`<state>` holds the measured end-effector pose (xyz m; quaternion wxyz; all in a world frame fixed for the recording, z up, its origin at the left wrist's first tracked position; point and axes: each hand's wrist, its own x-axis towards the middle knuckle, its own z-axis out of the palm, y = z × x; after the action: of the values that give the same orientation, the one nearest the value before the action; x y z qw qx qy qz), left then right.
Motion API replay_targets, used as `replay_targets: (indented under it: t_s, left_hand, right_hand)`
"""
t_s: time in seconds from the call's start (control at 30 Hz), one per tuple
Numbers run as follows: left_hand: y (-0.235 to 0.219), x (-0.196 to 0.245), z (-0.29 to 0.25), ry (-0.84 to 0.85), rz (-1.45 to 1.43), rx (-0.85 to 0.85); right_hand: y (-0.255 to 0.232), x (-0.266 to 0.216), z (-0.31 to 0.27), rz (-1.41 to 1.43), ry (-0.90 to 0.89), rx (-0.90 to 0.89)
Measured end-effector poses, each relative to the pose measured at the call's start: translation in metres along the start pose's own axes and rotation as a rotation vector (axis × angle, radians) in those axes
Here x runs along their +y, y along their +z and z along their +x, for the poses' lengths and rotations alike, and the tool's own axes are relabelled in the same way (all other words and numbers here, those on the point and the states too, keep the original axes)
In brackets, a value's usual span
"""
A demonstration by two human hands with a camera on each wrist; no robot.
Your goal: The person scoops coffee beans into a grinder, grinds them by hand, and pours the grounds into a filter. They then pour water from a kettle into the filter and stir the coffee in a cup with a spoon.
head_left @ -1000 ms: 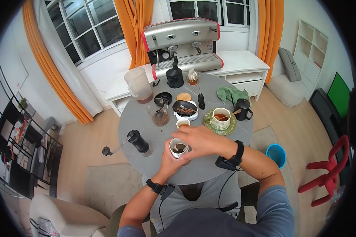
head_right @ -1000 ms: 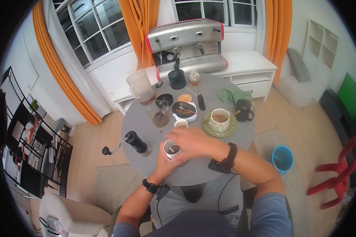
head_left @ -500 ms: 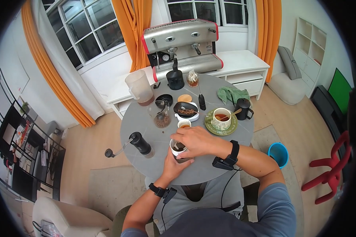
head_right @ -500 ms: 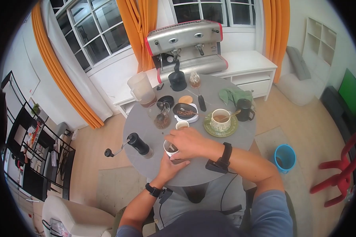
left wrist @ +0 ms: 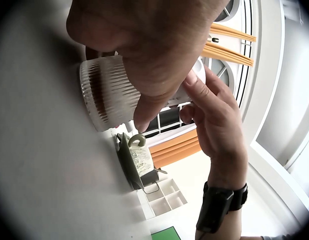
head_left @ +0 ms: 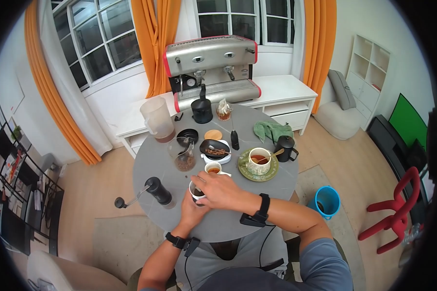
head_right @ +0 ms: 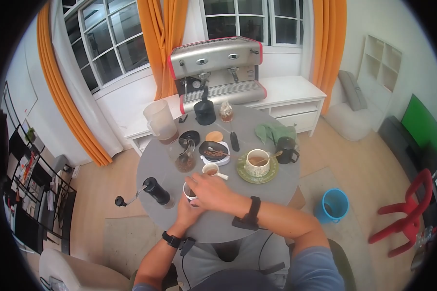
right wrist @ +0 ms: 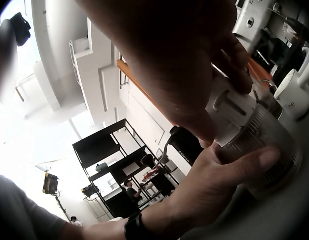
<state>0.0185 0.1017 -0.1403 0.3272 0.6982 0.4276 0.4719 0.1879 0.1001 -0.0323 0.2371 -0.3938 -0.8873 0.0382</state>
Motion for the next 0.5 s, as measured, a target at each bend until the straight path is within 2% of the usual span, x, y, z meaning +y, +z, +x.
replay_targets:
  t_s: [0.1,0.17,0.2,0.3,0.33,0.4,0.5]
  left_hand:
    - [0.000,-0.008,0.009,-0.005,0.018,0.014]
    - [-0.002,-0.013,0.015,-0.043,0.068,-0.002]
    - [-0.002,-0.013,0.017,-0.046,0.068,0.002]
    - [0.003,-0.014,0.018,-0.084,0.051,0.067]
    - [0.004,-0.015,0.019,-0.079,0.052,0.071]
    - [0.005,-0.013,0.022,-0.068,0.056,0.079]
    - [0.003,-0.003,0.023,-0.092,0.045,0.059]
  right_hand:
    - [-0.006,0.010,0.013,0.000,0.009,-0.036]
    - [-0.015,0.017,0.025,0.005,0.002,-0.161]
    - [-0.018,0.020,0.028,0.006,-0.001,-0.164]
    - [-0.024,0.037,0.034,0.056,-0.013,-0.011]
    - [-0.027,0.044,0.036,0.053,-0.016,-0.014]
    - [-0.039,0.049,0.039,0.126,0.102,0.041]
    - [-0.030,0.075,0.043,0.121,0.164,0.089]
